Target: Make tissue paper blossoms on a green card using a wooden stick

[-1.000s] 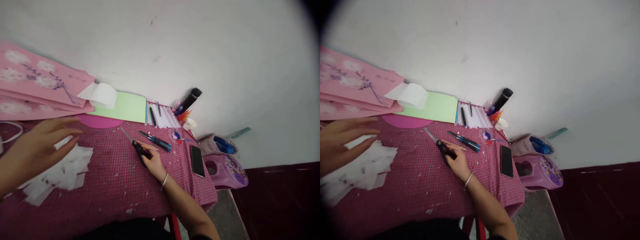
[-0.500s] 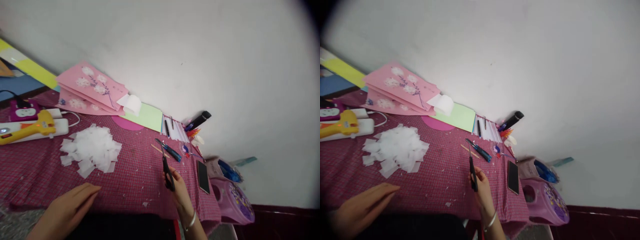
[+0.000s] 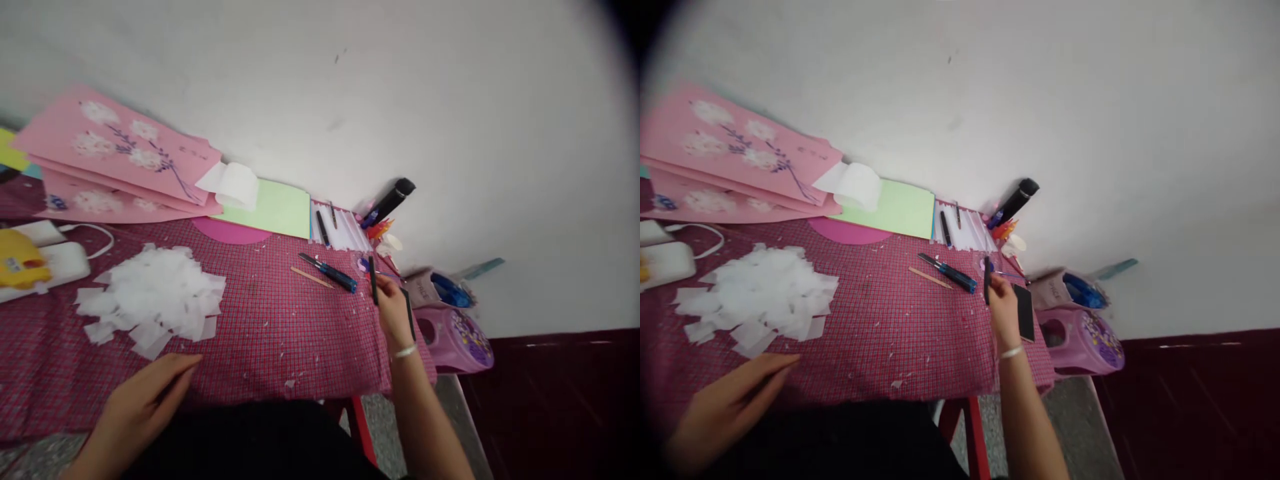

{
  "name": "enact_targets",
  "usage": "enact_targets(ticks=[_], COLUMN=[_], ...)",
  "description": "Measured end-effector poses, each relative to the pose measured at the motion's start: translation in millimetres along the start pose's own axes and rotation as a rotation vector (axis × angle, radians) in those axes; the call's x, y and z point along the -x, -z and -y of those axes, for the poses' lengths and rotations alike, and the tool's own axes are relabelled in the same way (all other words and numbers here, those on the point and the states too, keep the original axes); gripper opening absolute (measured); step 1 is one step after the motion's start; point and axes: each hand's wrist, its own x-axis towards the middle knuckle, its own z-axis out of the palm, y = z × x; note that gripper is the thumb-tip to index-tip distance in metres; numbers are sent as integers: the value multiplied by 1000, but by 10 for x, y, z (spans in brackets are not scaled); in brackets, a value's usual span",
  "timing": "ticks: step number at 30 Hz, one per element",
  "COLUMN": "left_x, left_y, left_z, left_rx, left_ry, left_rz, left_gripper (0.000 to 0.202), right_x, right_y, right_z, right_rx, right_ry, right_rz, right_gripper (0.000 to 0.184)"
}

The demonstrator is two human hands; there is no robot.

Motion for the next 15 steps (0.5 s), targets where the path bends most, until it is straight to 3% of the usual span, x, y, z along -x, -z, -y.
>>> enact_targets(ticks=[3, 6, 10, 13, 15], left_x=[-179, -246, -213, -207, -227], left_y=[-144, -251, -347, -345, -321], left_z=[-141, -261, -262, -228, -225], left_rx=[-5, 15, 31, 63, 97], left_ry=[-53, -43, 16, 82, 91], left_rz=[9, 45, 24, 34, 69], left_gripper=[21, 21, 19, 19, 19], right_x=[-834, -1294, -1303, -1252, -1283], right_y=[-185, -550, -1243, -1690, -1865], right_z=[210, 374, 282, 111, 31], right_rx=[149, 167, 156, 131, 112], right_ry=[101, 194, 226, 138, 54], right_rz=[-1, 52, 213, 288, 315], right_gripper=[28, 25, 17, 15, 19])
